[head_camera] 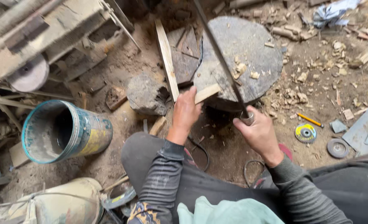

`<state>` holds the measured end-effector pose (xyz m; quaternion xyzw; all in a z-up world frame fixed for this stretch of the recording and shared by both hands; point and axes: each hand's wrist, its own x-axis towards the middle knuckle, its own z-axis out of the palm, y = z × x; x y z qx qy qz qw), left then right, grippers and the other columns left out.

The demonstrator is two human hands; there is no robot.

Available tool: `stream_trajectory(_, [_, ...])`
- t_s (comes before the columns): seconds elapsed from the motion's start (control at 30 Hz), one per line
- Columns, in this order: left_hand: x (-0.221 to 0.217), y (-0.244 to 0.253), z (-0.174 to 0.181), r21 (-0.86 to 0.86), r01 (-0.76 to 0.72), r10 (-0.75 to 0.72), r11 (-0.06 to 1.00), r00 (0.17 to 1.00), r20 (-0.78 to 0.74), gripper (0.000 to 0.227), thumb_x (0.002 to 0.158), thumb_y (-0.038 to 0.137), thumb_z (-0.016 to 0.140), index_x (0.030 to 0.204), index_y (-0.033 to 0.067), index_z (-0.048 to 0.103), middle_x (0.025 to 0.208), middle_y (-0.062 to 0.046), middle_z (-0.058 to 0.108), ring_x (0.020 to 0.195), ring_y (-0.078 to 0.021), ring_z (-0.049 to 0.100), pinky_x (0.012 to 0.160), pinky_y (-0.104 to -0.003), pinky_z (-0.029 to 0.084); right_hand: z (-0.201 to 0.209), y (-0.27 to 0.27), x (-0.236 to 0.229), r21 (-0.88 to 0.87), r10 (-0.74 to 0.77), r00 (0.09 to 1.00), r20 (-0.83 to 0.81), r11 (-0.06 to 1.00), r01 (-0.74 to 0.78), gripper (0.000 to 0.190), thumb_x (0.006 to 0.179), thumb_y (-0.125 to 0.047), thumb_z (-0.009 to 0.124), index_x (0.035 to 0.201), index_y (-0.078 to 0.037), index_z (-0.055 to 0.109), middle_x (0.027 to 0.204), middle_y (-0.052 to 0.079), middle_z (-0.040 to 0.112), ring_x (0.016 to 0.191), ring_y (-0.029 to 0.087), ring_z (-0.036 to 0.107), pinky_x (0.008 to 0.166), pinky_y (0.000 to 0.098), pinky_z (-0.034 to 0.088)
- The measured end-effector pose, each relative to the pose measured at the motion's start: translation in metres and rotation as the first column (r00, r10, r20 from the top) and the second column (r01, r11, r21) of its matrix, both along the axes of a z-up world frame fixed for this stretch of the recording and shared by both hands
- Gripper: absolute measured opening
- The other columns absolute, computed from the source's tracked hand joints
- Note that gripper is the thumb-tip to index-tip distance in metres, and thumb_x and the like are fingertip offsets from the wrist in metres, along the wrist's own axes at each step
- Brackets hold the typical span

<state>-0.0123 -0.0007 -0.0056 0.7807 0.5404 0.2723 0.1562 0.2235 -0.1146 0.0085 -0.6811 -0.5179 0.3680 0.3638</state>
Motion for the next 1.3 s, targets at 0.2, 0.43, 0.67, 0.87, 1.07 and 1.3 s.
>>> stream_trajectory(0.2, [0.002, -0.004, 0.003, -0.050, -0.020, 0.019, 0.999, 0.999, -0.029, 0.043, 0.080, 0.008, 0.082, 0.113, 0.0035, 0.054, 0.096, -0.018, 0.066, 0.092, -0.0419, 0.062, 0.084, -0.052, 0.051, -0.039, 0.003, -0.002, 0.073, -0.004, 0.972, 0.233, 0.997, -0.014, 0.026, 0.091, -0.026, 0.070, 0.083, -0.002, 0.063, 0.059, 0.011, 0.058, 0.052, 0.019, 0.054, 0.056, 0.0369, 0.043])
stream_trajectory(0.43, [-0.005, -0.014, -0.005, 0.032, -0.011, 0.011, 0.999, 1.000, 0.000, 0.055, 0.073, 0.004, 0.079, 0.122, 0.0047, 0.055, 0.098, -0.021, 0.066, 0.093, -0.0454, 0.062, 0.081, -0.052, 0.052, -0.057, 0.004, -0.001, -0.257, 0.075, 0.997, 0.007, 0.964, -0.071, 0.026, 0.079, -0.023, 0.071, 0.089, 0.001, 0.068, 0.071, 0.016, 0.069, 0.065, 0.026, 0.065, 0.066, 0.0429, 0.054])
stream_trajectory(0.67, [-0.018, -0.001, -0.020, -0.055, -0.001, 0.001, 0.999, 1.000, 0.010, 0.049, 0.077, 0.002, 0.075, 0.120, 0.0024, 0.052, 0.097, -0.025, 0.064, 0.096, -0.0500, 0.061, 0.080, -0.056, 0.050, 0.007, -0.012, -0.003, 0.111, -0.063, 0.996, -0.063, 0.991, 0.070, 0.034, 0.087, -0.027, 0.073, 0.083, 0.005, 0.062, 0.062, 0.018, 0.055, 0.061, 0.030, 0.052, 0.059, 0.0451, 0.044])
stream_trajectory(0.87, [-0.020, 0.001, -0.015, -0.086, -0.031, 0.029, 0.996, 0.999, -0.033, 0.038, 0.081, 0.002, 0.073, 0.111, 0.0029, 0.051, 0.098, -0.023, 0.065, 0.098, -0.0484, 0.063, 0.082, -0.056, 0.051, -0.072, 0.015, -0.011, 0.051, 0.101, 0.931, 0.350, 0.991, -0.126, 0.021, 0.082, -0.017, 0.078, 0.081, -0.001, 0.064, 0.071, 0.019, 0.064, 0.060, 0.031, 0.064, 0.058, 0.0389, 0.047])
stream_trajectory(1.07, [0.002, 0.003, -0.018, -0.367, -0.182, 0.056, 0.912, 0.943, -0.328, 0.046, 0.079, 0.025, 0.083, 0.108, 0.0064, 0.051, 0.100, -0.020, 0.071, 0.097, -0.0412, 0.070, 0.083, -0.055, 0.055, -0.054, 0.013, 0.005, -0.575, -0.127, 0.921, -0.369, 0.810, -0.119, 0.019, 0.088, -0.011, 0.072, 0.085, -0.004, 0.055, 0.062, 0.007, 0.052, 0.048, 0.017, 0.049, 0.046, 0.0368, 0.042])
stream_trajectory(1.3, [0.041, 0.028, -0.027, -0.495, -0.110, 0.173, 0.862, 0.981, 0.082, 0.049, 0.084, 0.027, 0.075, 0.120, 0.0043, 0.051, 0.109, -0.025, 0.071, 0.097, -0.0369, 0.072, 0.084, -0.049, 0.058, -0.015, 0.016, 0.007, -0.344, -0.133, 0.858, -0.496, 0.937, -0.054, 0.013, 0.087, -0.009, 0.069, 0.083, -0.010, 0.057, 0.061, -0.003, 0.050, 0.046, 0.009, 0.045, 0.043, 0.0292, 0.039])
